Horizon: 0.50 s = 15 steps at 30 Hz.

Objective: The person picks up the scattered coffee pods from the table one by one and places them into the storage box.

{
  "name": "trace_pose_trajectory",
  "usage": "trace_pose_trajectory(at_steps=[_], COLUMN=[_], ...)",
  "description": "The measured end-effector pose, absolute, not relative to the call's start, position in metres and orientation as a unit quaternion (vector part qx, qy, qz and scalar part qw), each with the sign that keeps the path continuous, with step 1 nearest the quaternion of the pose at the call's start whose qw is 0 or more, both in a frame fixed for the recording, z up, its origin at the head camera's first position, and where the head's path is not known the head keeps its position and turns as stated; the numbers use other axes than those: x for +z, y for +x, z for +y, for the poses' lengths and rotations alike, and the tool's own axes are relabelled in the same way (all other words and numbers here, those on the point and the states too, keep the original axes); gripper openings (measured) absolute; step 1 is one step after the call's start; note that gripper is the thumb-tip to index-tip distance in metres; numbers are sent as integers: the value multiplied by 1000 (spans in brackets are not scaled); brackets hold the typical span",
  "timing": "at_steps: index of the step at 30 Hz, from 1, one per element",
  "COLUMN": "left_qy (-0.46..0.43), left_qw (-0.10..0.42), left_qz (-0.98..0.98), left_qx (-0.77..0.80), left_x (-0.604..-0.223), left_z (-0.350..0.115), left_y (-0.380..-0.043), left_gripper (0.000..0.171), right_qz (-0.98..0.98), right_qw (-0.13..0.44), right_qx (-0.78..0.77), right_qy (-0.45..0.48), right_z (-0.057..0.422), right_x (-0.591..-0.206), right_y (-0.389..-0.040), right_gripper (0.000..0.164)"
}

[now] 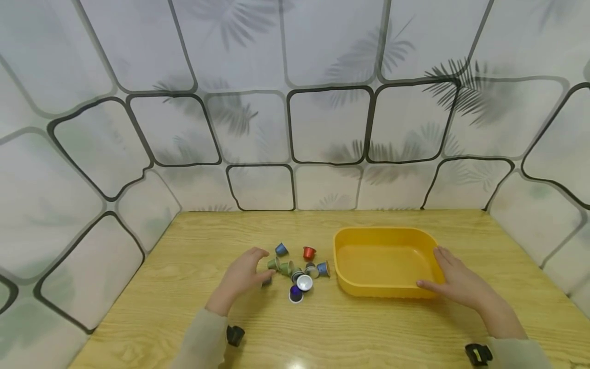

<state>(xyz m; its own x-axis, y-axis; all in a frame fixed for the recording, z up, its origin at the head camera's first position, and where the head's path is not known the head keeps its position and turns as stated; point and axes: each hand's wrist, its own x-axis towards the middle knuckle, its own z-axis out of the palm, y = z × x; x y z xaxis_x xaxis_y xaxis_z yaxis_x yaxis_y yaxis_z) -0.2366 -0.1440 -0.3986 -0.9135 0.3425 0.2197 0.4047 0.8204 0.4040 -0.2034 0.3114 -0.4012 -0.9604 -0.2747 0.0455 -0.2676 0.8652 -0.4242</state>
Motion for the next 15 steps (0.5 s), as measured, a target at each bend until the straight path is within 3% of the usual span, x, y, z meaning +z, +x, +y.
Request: trace_pose_trajectory(at_steps=[6,15], left_qy=[-186,-184], left_qw=[19,-4], left_qz=[-947,-944], left_qx=[-260,-275], left_x=[-402,-405], left_z=[-150,-151], left_y=[-248,-255], left_gripper=[42,41], right_qz=[963,963], right_qw=[10,15], right_qx=[-226,-230], right_qy=[-143,-141], right_z=[312,313], right_x=[-403,-402], right_y=[-204,-204], right_gripper=[96,97])
